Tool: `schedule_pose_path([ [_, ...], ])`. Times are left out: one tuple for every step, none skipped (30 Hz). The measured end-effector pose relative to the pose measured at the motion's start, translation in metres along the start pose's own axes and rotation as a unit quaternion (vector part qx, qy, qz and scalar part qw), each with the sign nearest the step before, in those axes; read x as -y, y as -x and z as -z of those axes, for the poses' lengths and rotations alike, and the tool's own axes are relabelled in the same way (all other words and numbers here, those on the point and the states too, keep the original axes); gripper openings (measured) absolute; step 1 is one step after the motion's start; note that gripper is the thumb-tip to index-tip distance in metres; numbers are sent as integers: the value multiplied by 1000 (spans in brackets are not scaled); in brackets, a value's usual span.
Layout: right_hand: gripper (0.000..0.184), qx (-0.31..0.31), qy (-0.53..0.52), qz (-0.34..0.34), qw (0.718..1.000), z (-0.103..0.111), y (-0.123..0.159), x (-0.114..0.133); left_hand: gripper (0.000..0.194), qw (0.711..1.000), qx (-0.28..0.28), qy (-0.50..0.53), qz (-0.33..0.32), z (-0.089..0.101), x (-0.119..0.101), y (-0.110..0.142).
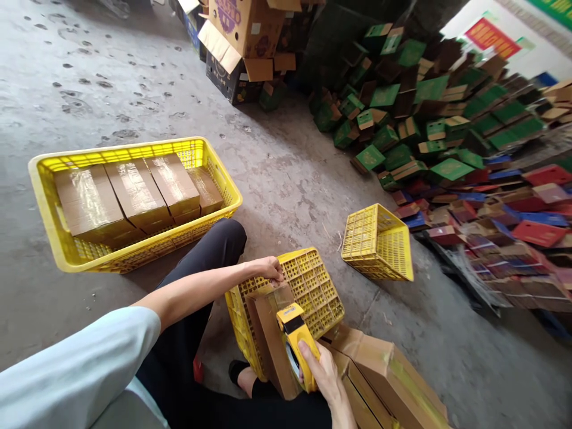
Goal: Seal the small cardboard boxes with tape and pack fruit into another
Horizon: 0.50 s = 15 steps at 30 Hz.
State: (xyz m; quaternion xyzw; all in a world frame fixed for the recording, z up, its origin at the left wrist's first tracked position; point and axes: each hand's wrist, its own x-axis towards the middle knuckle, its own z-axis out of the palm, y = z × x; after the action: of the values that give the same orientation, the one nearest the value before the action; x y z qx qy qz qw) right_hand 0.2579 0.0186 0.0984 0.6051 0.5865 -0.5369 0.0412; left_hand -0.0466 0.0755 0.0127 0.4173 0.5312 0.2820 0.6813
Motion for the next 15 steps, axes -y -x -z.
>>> schedule_pose_path([
  [55, 2, -3, 1, 1000, 0, -1, -2, 7, 1000, -4, -3, 4, 2, 1, -1],
  [54, 5, -7, 1, 1000, 0, -1, -3, 7, 1000, -13, -6, 8, 5, 3, -2],
  [54, 6, -10, 1, 1000, 0, -1, -4, 7, 1000, -23, -10, 14, 9, 5, -3],
  [55, 7, -11, -3, 1000, 0, -1, -5, 8, 999, -33, -14, 20, 12, 8, -5],
  [56, 6, -12, -7, 1000, 0, 0, -6, 8, 999, -42, -18, 26, 16, 10, -7],
  [56, 2, -11, -11, 1000, 0, 0, -6, 9, 998, -47, -23, 32, 20, 12, -9],
  [56, -3, -10, -14, 1000, 0, 0, -5, 10, 998, -49, -27, 37, 24, 14, -10],
  [56, -7, -8, -15, 1000, 0, 0, -5, 10, 997, -49, -32, 42, 27, 17, -12],
  [56, -10, -5, -15, 1000, -1, 0, -4, 10, 997, -50, -37, 46, 30, 19, -13],
  [56, -10, -2, -13, 1000, -1, -2, -2, 10, 996, -52, -42, 50, 32, 21, -14],
  [56, -8, 1, -13, 1000, -2, -4, -1, 10, 996, -55, -48, 55, 34, 23, -15],
  [57, -6, 4, -15, 1000, -3, -6, 0, 9, 995, -58, -53, 60, 35, 25, -17],
  [59, -5, 6, -18, 1000, -3, -9, 2, 9, 994, -61, -59, 66, 35, 27, -19],
  [61, -5, 8, -22, 1000, -4, -13, 3, 10, 993, -62, -64, 72, 36, 29, -21],
  [63, -7, 10, -27, 1000, -5, -16, 4, 11, 993, -60, -68, 78, 37, 31, -23],
])
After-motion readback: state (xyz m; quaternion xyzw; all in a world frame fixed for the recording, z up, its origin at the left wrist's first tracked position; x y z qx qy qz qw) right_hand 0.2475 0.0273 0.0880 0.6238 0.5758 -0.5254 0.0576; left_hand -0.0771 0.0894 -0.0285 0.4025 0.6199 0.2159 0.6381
